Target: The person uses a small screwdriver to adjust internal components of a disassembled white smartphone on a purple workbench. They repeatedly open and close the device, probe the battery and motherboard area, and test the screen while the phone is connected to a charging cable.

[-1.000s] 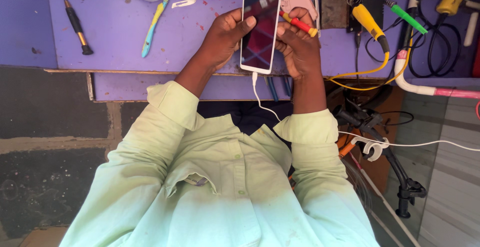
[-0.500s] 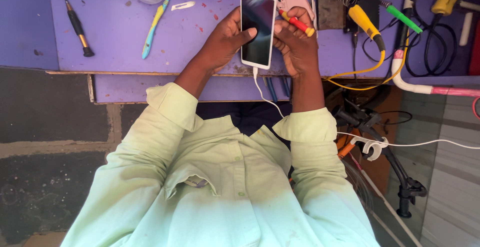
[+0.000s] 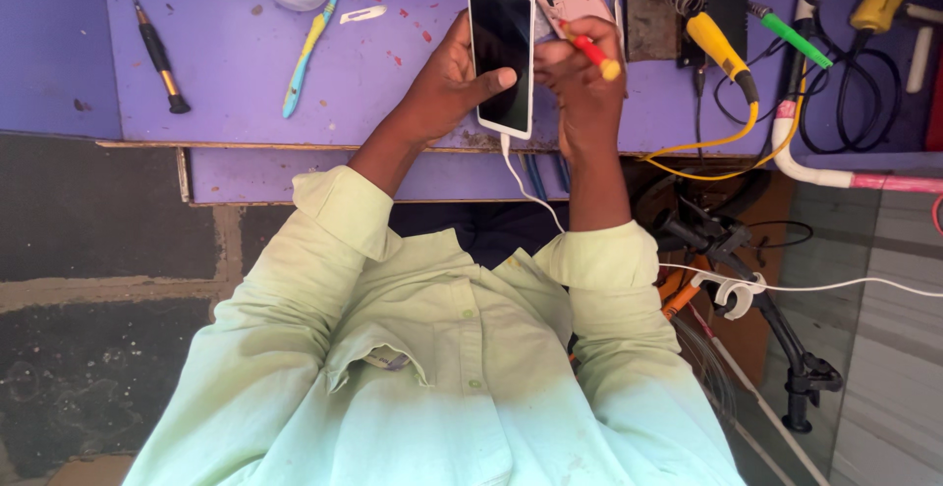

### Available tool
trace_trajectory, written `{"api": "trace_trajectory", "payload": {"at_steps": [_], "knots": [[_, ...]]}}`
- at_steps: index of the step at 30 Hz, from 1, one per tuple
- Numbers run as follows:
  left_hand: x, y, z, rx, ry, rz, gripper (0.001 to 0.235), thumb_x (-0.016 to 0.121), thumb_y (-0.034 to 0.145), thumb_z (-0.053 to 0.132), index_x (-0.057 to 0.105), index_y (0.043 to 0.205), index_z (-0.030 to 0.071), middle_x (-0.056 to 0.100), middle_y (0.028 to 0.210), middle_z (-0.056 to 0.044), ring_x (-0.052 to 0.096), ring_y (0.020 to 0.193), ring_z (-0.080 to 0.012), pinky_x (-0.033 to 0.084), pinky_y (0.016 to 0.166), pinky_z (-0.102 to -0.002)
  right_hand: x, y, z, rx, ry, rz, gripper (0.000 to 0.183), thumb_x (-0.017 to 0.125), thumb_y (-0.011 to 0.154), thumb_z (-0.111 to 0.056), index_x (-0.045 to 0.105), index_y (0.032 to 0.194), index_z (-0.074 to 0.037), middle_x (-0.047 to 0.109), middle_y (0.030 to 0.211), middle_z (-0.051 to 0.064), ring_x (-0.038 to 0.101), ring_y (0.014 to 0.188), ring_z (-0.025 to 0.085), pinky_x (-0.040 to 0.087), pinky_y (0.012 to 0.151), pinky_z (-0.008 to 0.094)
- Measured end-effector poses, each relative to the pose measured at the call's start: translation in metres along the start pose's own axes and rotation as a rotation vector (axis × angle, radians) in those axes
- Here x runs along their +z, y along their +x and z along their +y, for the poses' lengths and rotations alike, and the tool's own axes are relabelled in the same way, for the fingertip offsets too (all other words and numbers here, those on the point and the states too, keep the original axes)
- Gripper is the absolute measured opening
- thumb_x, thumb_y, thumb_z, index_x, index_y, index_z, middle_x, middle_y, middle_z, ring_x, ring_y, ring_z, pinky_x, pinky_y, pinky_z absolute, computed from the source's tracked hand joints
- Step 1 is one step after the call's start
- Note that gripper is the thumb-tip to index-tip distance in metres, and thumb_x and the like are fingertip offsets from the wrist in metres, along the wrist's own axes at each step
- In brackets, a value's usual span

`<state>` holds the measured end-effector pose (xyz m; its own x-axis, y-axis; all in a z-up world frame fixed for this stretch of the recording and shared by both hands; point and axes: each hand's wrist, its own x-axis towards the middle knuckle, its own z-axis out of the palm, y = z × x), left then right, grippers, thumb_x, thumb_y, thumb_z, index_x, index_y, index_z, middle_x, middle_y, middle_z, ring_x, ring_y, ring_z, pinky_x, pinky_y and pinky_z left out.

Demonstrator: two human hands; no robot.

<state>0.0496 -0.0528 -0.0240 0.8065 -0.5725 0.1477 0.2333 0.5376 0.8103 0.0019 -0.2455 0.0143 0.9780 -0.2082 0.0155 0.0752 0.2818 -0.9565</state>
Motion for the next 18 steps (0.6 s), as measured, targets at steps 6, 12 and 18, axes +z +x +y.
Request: {"api": "trace_trajectory", "payload": {"at_steps": [6,12,18], "knots": [[0.002,0.001,0.003,-0.004,-0.129,0.003,0.07,0.079,0.1,0.014,0.036,0.155,0.007,0.056,0.148,-0.006,0.054,0.142,-0.0162,0.044,0.124,-0.037,-0.018,-0.006,0.008,-0.256,0.302,0.135,0.038,0.052,0.111,-0.044,0.052,0.114,-0.006,0.07,0.084,0.011,0.069,0.077,0.023,0.055,0.075,0.036],[-0.002,0.004,0.007,-0.094,-0.388,0.03,0.064,0.074,0.104,0.012,0.038,0.156,0.003,0.062,0.138,-0.013,0.066,0.128,-0.0209,0.056,0.115,-0.043,-0.011,-0.013,0.003,-0.288,0.173,0.083,0.034,0.057,0.11,-0.035,0.053,0.128,-0.006,0.071,0.107,0.013,0.07,0.095,0.022,0.055,0.085,0.034],[-0.014,0.0,0.022,-0.12,-0.66,-0.128,0.073,0.065,0.106,0.021,0.025,0.166,0.007,0.061,0.141,-0.021,0.074,0.093,-0.0176,0.062,0.084,-0.03,0.022,-0.025,-0.003,-0.419,-0.204,0.008,0.036,0.075,0.105,-0.006,0.052,0.132,-0.008,0.07,0.125,0.016,0.07,0.11,0.022,0.056,0.097,0.033]]}}
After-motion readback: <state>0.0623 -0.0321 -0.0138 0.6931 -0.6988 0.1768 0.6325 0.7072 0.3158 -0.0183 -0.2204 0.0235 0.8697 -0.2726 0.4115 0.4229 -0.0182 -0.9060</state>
